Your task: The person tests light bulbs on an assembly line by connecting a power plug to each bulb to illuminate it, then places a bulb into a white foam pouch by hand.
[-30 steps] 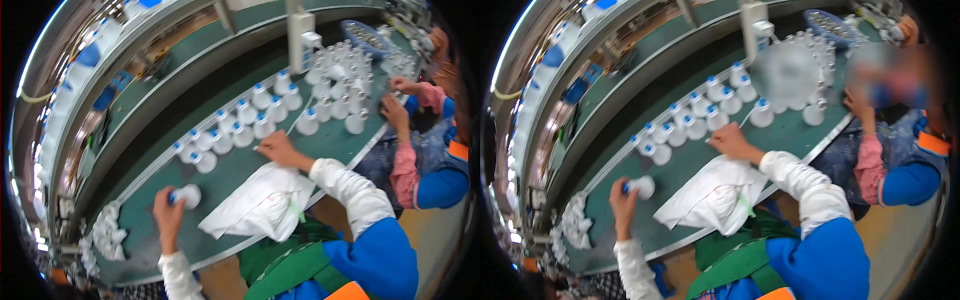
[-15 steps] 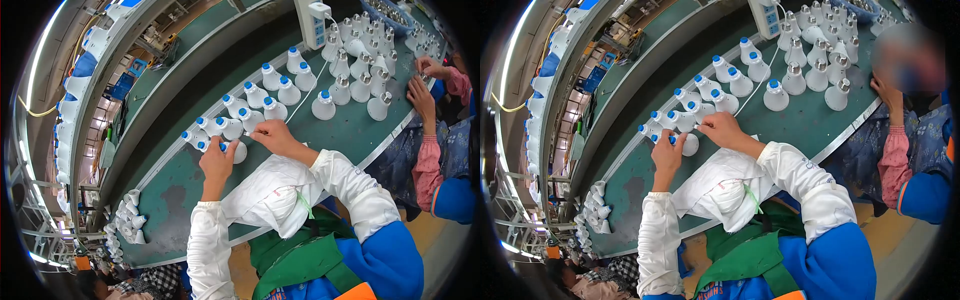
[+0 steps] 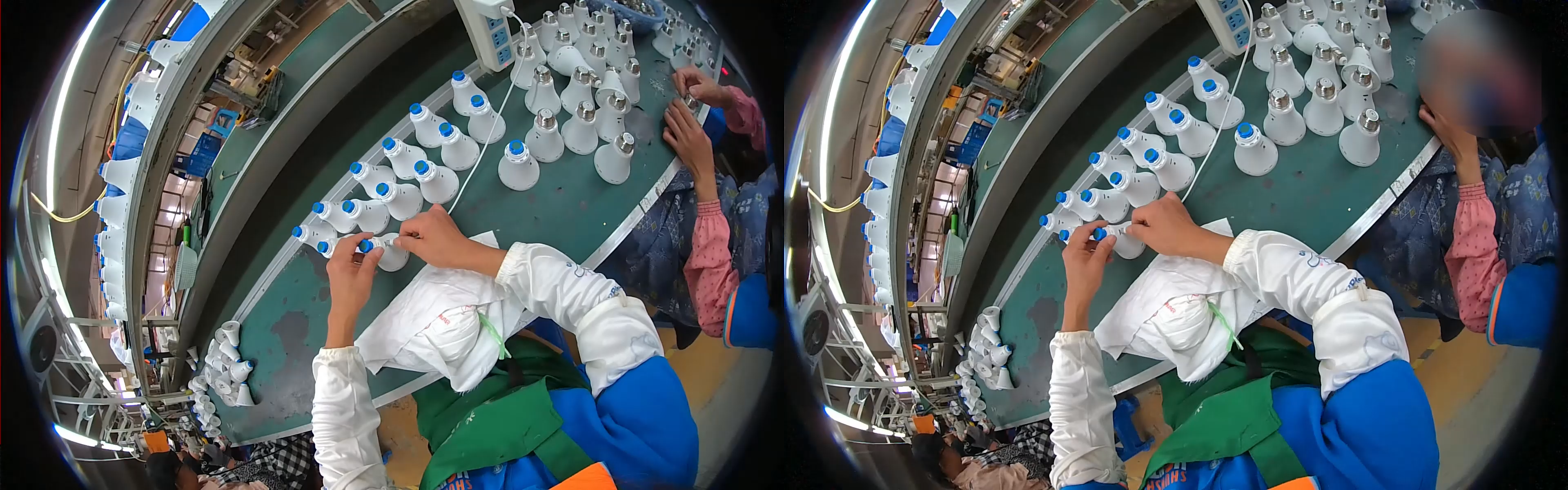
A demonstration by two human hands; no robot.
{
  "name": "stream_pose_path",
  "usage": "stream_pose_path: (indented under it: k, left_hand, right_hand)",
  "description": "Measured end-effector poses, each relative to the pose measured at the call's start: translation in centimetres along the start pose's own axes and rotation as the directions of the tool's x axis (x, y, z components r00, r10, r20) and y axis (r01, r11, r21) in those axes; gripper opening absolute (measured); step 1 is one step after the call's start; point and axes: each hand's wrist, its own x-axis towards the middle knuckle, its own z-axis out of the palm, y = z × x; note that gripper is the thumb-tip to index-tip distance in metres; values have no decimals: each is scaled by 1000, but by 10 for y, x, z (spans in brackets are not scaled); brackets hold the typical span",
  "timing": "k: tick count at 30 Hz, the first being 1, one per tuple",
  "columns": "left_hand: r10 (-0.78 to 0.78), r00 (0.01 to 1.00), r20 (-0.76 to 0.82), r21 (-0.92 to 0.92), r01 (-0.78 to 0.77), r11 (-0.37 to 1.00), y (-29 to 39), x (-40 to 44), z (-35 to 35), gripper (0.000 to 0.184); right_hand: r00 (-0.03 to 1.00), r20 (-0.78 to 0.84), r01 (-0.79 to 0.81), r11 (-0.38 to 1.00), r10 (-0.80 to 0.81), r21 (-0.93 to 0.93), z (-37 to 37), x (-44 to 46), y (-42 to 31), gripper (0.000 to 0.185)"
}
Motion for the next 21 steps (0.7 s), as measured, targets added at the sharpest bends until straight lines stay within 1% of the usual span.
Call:
stream_pose_path:
  k: [2,6,8,11,13,14,15,17,18,19,21]
  left_hand:
    - [-18,1000,-13,-16,17,1000,-1,0,1,25]
    - [27,999,-23,8,-27,1000,-2,0,1,24]
    - [33,999,-22,22,-32,999,1,-1,1,24]
    - [25,999,-34,3,-25,1000,-3,-2,0,24]
    - [103,995,14,107,-104,989,-5,3,-2,24]
    - [47,999,25,23,-47,999,-1,2,-1,25]
    - [44,999,26,21,-45,999,1,4,-3,25]
    - [65,996,68,85,-71,994,1,6,-2,26]
    - [87,991,98,150,-101,983,1,7,-5,28]
    - [97,990,99,71,-104,992,-8,7,-3,28]
    - [80,992,102,49,-85,995,-2,6,-3,28]
  right_hand:
    - [999,-35,-26,999,27,40,1,0,0,22]
    - [999,-35,-24,997,26,68,3,1,0,21]
    - [995,53,-92,982,84,165,0,2,-2,22]
    - [994,86,-83,989,73,119,-2,2,-4,23]
    - [994,99,-64,988,51,137,-5,5,-5,23]
    - [986,123,-129,981,111,145,-9,5,-6,24]
    - [986,125,-132,981,114,144,-9,7,-4,24]
    - [981,149,-154,969,126,194,-8,6,2,24]
    - [986,123,-132,970,109,206,-3,6,7,24]
    - [981,112,-180,960,159,216,-6,5,-3,22]
    - [963,140,-259,936,231,237,-5,7,-7,22]
